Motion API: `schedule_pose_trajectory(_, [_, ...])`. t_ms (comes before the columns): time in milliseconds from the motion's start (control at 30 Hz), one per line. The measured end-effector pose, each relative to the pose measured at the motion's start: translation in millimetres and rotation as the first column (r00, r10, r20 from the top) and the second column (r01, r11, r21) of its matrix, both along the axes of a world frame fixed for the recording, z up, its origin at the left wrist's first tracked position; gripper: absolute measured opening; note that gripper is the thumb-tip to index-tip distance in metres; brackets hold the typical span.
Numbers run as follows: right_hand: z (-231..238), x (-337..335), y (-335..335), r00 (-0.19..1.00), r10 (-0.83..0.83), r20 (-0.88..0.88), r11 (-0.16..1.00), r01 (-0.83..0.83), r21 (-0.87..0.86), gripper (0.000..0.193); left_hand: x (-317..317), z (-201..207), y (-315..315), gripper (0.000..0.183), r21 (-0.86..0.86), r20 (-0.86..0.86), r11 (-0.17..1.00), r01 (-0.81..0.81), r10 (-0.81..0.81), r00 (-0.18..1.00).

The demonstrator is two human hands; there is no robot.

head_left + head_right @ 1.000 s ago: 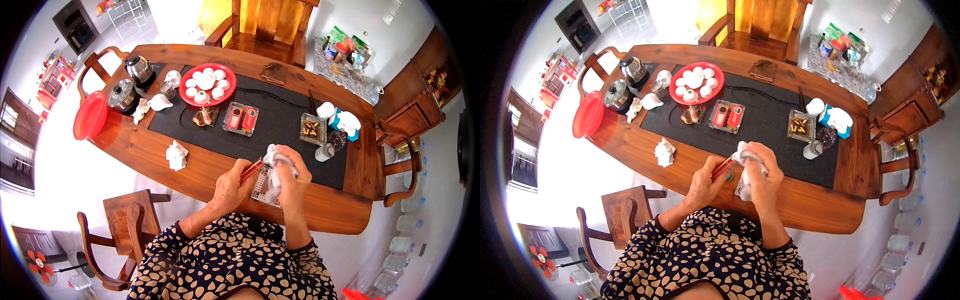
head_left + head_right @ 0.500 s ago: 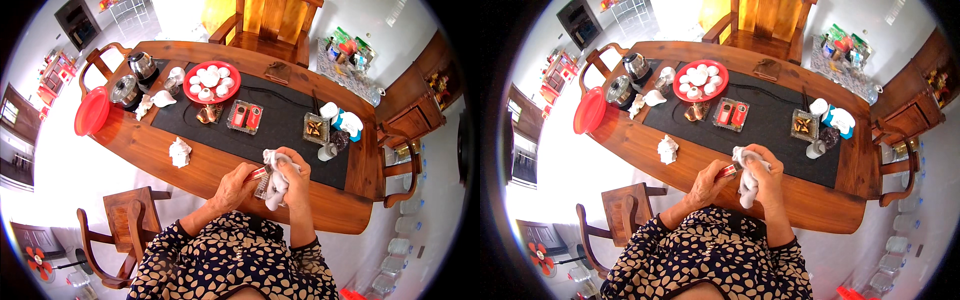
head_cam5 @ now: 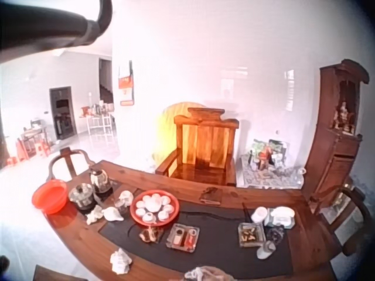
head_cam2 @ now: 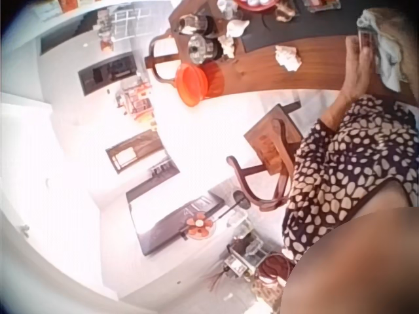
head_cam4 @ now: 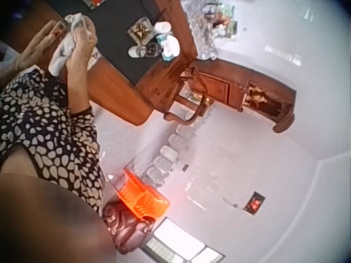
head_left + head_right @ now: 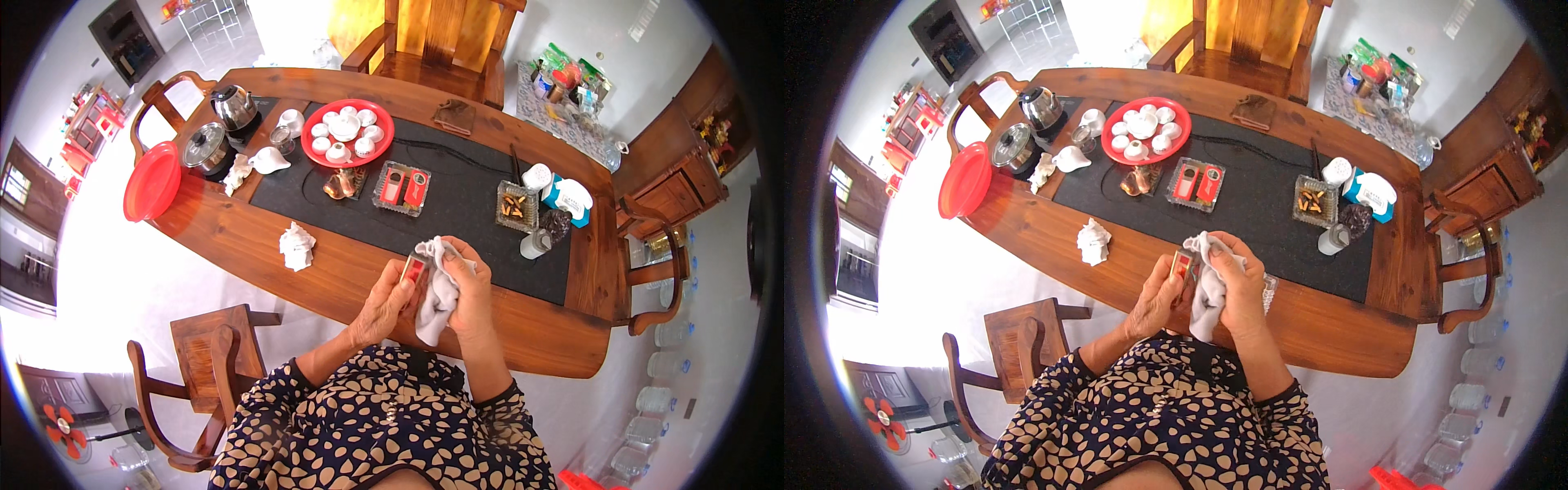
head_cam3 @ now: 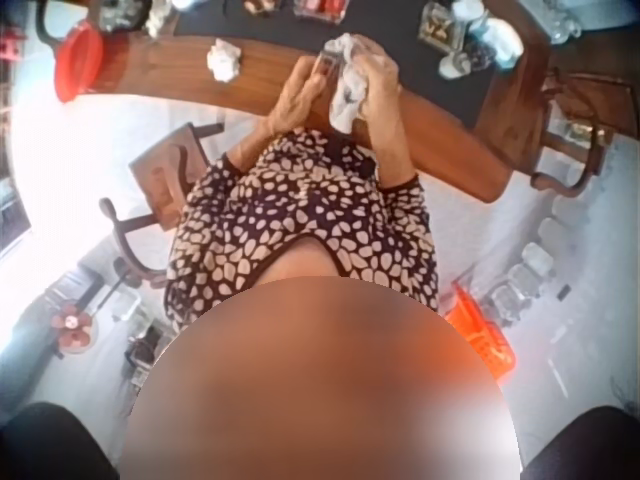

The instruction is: The person sits at a wooden table and wipes several small objects with a white cloth. They clean a red plastic ring, a small rectangular box, a teal plastic cap, a metal tool, and a clear glass ashtray. The person wipes each item individually and places them back on the table.

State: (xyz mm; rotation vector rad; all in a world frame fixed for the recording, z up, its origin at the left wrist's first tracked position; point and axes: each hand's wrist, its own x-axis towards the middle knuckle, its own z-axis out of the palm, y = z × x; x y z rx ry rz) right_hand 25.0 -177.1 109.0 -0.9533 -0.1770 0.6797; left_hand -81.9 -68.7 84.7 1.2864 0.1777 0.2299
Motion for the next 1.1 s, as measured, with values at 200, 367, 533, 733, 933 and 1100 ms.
schedule_pose_trajectory(200, [-13.3, -29.7, 12.6, 0.564, -0.045, 0.825, 0.898, 0.384, -0.213, 0.031, 6.2, -9.8, -2.1, 0.031, -0.048, -0.063, 0.992, -0.120, 0.117, 0.991])
schedule_pose_trajectory(367, [-11.9, -45.5, 9.3, 0.200, 0.087, 0.976, 0.843, 0.507, -0.179, 0.044, 1.6, -25.6, 4.5, 0.027, -0.168, 0.010, 0.979, -0.112, 0.115, 0.993])
schedule_pose_trajectory(533, [-6.9, -43.7, -2.4, 0.175, 0.161, 0.971, 0.871, 0.438, -0.223, 0.046, -4.5, -21.5, 3.7, 0.026, 0.059, -0.077, 0.994, -0.095, 0.100, 0.992])
schedule_pose_trajectory(733, [-4.5, -23.8, 9.6, 0.320, 0.047, 0.946, 0.835, 0.507, -0.213, 0.034, -0.7, -24.2, 3.7, 0.034, -0.677, -0.030, 0.728, 0.110, -0.177, 0.984])
schedule_pose_trajectory(933, [-4.0, -37.6, 16.9, 0.001, 0.145, 0.989, 0.762, 0.637, -0.112, 0.051, 3.4, 17.8, -3.9, 0.035, -0.417, -0.259, 0.895, -0.160, 0.052, 0.964])
schedule_pose_trajectory(1100, [-6.1, -52.5, 8.4, -0.045, 0.303, 0.952, 0.734, 0.649, -0.202, 0.052, 7.8, -8.4, 0.9, 0.034, -0.620, -0.156, 0.773, -0.133, 0.045, 0.987])
